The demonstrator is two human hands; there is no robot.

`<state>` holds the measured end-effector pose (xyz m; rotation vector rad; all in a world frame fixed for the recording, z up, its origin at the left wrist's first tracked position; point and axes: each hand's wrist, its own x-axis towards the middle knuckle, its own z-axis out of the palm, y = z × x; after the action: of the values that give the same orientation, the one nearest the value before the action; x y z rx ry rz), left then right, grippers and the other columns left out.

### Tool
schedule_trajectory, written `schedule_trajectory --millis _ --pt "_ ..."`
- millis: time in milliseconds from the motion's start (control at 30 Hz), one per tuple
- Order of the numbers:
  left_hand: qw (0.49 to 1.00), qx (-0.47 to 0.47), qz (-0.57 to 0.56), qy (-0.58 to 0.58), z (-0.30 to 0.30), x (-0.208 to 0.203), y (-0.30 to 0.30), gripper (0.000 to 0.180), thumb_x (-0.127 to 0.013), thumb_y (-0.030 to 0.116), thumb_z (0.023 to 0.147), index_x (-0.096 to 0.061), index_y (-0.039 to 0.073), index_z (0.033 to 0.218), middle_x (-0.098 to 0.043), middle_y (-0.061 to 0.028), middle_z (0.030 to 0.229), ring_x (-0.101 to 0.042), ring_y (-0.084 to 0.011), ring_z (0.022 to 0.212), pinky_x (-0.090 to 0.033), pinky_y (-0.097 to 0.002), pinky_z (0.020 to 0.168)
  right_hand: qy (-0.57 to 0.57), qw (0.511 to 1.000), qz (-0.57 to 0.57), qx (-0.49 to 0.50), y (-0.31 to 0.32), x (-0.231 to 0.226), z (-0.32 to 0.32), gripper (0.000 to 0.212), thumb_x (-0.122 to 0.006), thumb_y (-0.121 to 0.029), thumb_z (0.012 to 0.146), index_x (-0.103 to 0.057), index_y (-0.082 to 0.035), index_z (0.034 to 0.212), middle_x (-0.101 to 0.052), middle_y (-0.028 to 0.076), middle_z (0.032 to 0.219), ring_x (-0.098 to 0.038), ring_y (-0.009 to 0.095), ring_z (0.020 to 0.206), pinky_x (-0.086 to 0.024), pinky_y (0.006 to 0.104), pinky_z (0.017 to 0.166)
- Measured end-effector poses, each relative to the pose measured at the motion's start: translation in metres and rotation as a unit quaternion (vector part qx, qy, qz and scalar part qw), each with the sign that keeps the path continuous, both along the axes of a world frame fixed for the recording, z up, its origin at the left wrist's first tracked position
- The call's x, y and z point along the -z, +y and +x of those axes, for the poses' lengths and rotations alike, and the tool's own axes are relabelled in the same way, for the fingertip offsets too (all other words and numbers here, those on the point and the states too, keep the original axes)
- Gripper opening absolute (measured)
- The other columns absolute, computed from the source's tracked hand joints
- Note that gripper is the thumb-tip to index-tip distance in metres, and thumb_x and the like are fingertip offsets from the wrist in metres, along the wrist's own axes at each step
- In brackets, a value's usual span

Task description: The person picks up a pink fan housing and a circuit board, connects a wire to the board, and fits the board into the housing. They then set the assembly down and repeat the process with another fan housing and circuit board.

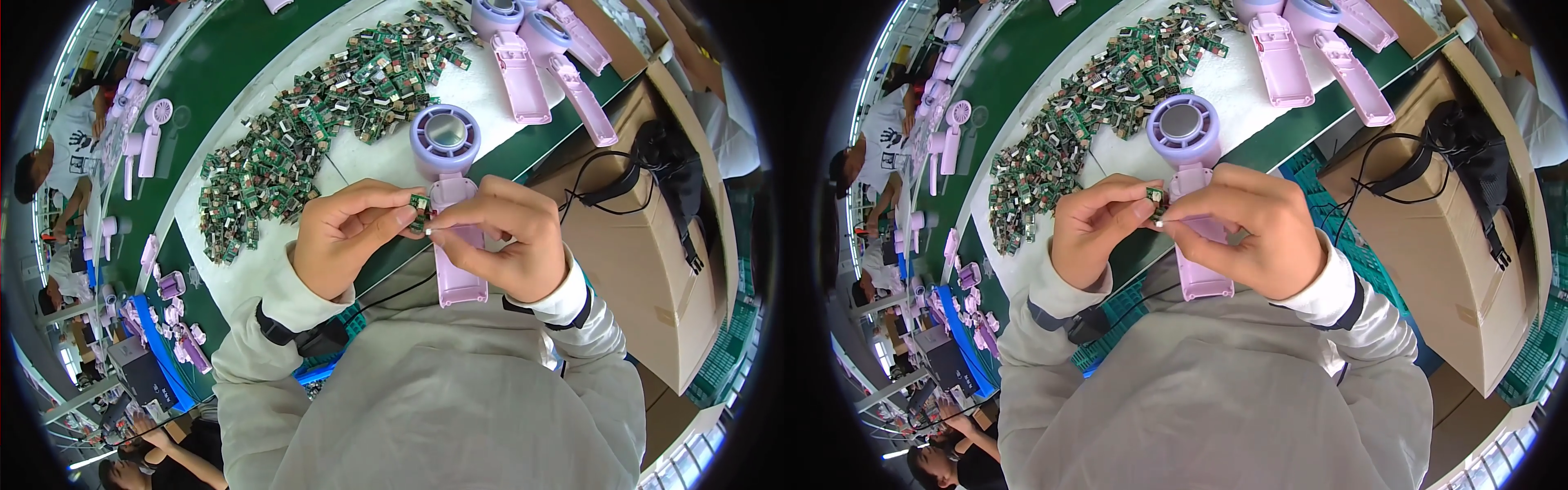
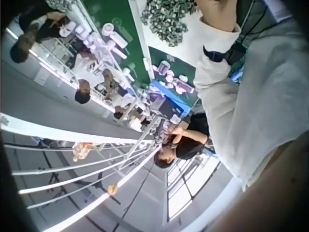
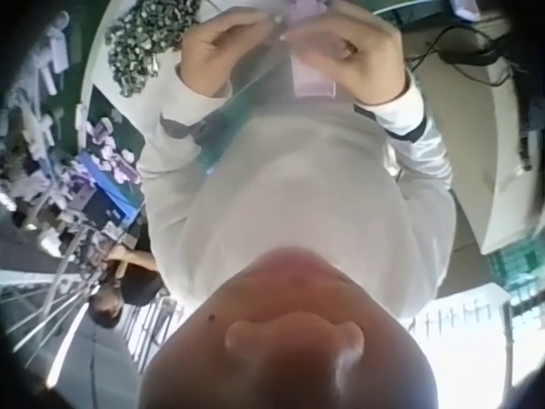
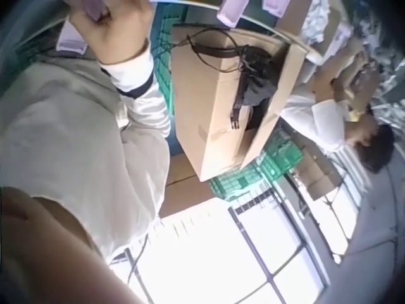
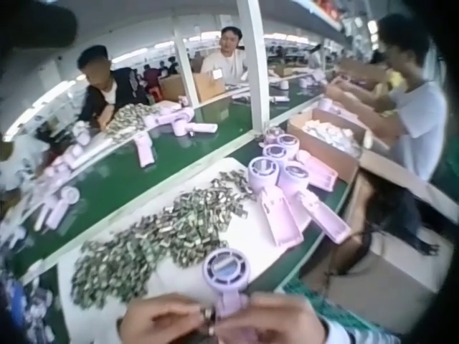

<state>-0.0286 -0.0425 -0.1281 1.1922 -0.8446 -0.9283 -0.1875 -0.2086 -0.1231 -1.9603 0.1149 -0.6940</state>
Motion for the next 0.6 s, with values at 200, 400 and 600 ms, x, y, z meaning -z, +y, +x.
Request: schedule_trajectory --millis 200,400,600 --pt "1.000 -0.025 -0.007 0.004 -0.009 0.004 0.000 0.024 -0.062 -0.005 0.100 -0.068 -0.007 0.123 -0.068 -0.0170 0.120 -0.071 -0.0228 0.105 -0.062 -0.0338 0.093 0.037 0.990 -0.075 0.115 0.008 -0.007 0.001 0.016 -0.081 -0.001 0.073 -0.075 -0.004 0.088 -0.051 0.002 0.066 -0.043 0.010 0.052 -0.034 0.0275 0.049" --pt "0.997 -0.035 0.005 -0.071 -0.012 0.003 0.001 0.024 -0.062 -0.004 0.101 -0.068 -0.006 0.124 -0.065 -0.0159 0.122 -0.070 -0.0227 0.106 -0.062 -0.0334 0.093 0.017 0.983 -0.133 0.123 0.011 -0.004 0.001 0.017 -0.082 -0.001 0.073 -0.075 -0.004 0.089 -0.052 0.003 0.067 -0.043 0.011 0.051 -0.035 0.0280 0.047" --pt "0.994 -0.050 0.022 -0.093 -0.015 -0.004 -0.001 0.024 -0.062 -0.005 0.099 -0.069 -0.005 0.122 -0.067 -0.0155 0.119 -0.071 -0.0216 0.102 -0.061 -0.0308 0.089 0.009 0.980 -0.149 0.131 0.012 -0.002 0.004 0.017 -0.082 -0.002 0.073 -0.074 -0.004 0.088 -0.050 0.002 0.066 -0.043 0.011 0.050 -0.034 0.0279 0.047"
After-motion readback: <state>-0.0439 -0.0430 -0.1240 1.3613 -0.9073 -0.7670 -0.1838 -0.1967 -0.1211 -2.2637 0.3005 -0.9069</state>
